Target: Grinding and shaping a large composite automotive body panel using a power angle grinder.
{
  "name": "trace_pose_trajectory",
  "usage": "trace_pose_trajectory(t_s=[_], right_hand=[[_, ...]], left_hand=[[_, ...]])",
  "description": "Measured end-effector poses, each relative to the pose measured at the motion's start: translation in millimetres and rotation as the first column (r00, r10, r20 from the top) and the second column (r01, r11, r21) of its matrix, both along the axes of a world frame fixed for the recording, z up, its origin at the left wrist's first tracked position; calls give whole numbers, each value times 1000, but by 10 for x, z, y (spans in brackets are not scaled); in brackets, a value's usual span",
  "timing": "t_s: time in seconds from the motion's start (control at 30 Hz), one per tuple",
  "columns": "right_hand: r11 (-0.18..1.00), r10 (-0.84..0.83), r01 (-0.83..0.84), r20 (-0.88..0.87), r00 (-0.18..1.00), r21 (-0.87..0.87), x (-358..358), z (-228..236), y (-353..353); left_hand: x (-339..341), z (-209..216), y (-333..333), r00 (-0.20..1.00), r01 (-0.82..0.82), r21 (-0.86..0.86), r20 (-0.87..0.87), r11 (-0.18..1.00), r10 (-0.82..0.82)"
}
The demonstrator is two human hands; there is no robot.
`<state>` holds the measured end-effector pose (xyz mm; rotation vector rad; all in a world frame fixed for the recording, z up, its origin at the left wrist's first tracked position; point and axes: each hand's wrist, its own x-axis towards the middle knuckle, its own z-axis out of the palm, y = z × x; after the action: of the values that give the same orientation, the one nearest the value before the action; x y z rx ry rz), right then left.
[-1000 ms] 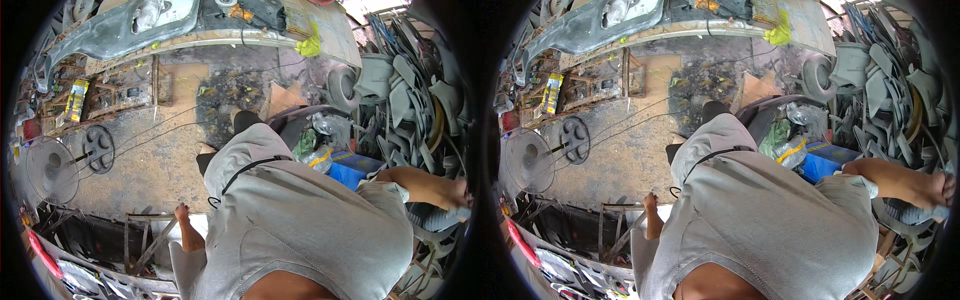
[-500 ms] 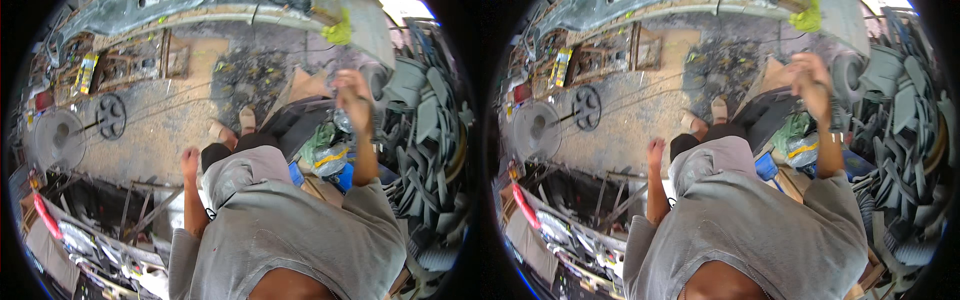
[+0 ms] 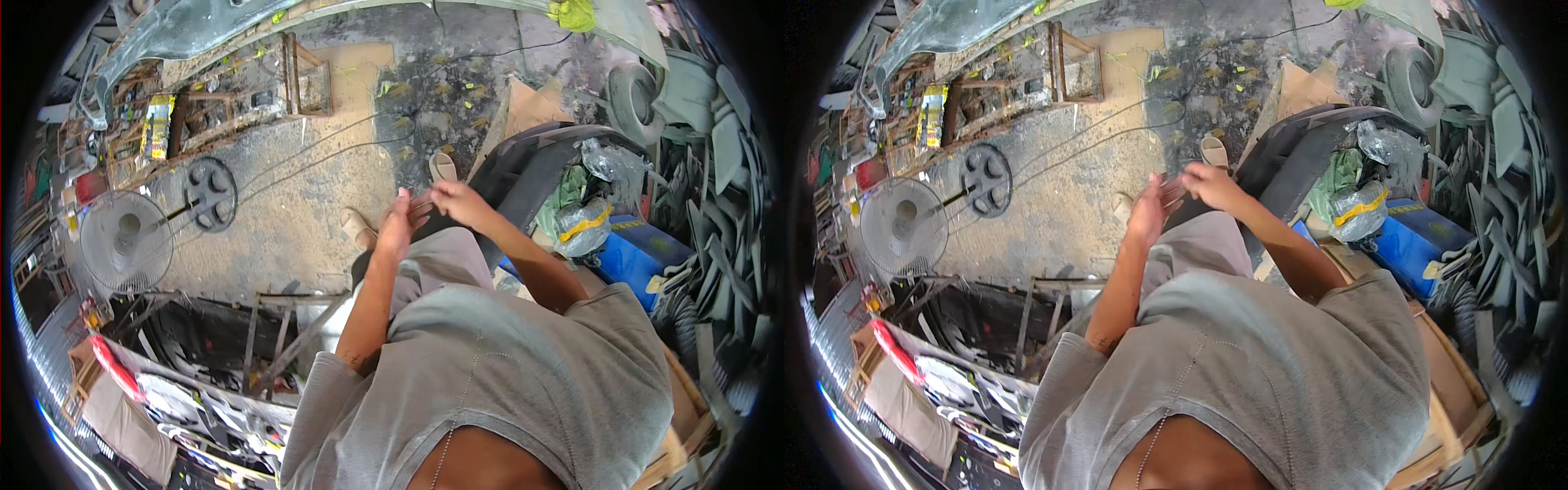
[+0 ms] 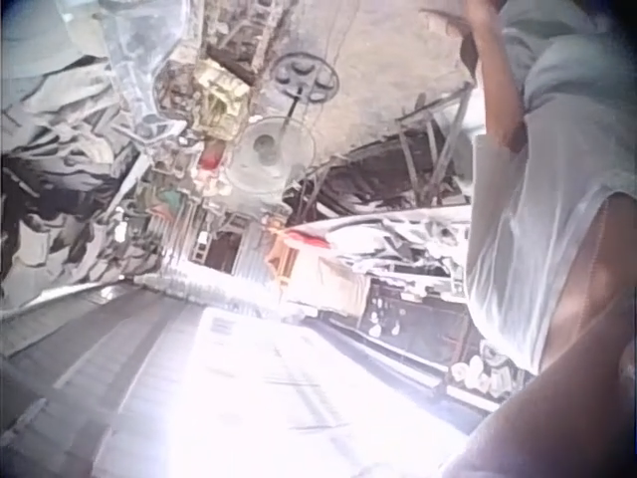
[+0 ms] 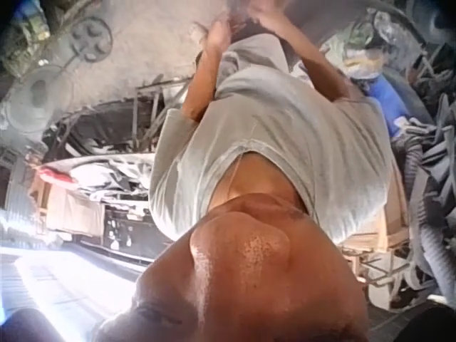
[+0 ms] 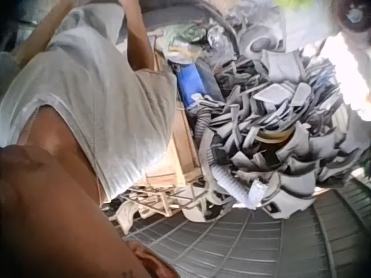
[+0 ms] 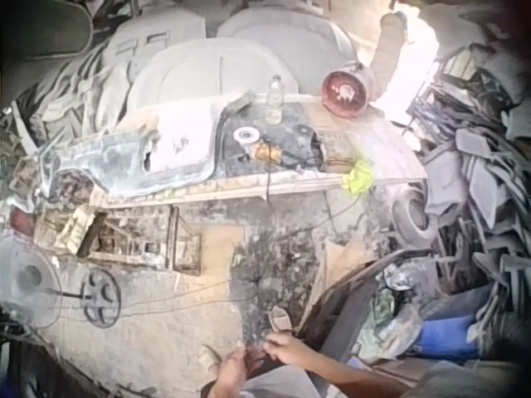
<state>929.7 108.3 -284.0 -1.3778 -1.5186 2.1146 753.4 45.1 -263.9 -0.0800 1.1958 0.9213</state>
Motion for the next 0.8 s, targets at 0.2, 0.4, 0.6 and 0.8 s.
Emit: trace_pose_trajectory(t_s=[0.2,0.4,0.6,0.8], right_hand=[[987,-154,154,-21,988,54,-476,-263,-446],[631,-719,740,183,671,-232,-1199,-1289,-219],[503,-834,864,249,493,-25,-592,-3168,-235],[210,-975,972,48,216,-105,-152,-3021,-297]], left_hand=[[-408,-489,200,998,43,130,-51,991,-37],[-860,-1863,248,977,213,238,-31,948,-212],[-780,-3772,643,820,555,159,59,817,-569],[-672,-5532,1674,411,570,-148,-800,808,-437]])
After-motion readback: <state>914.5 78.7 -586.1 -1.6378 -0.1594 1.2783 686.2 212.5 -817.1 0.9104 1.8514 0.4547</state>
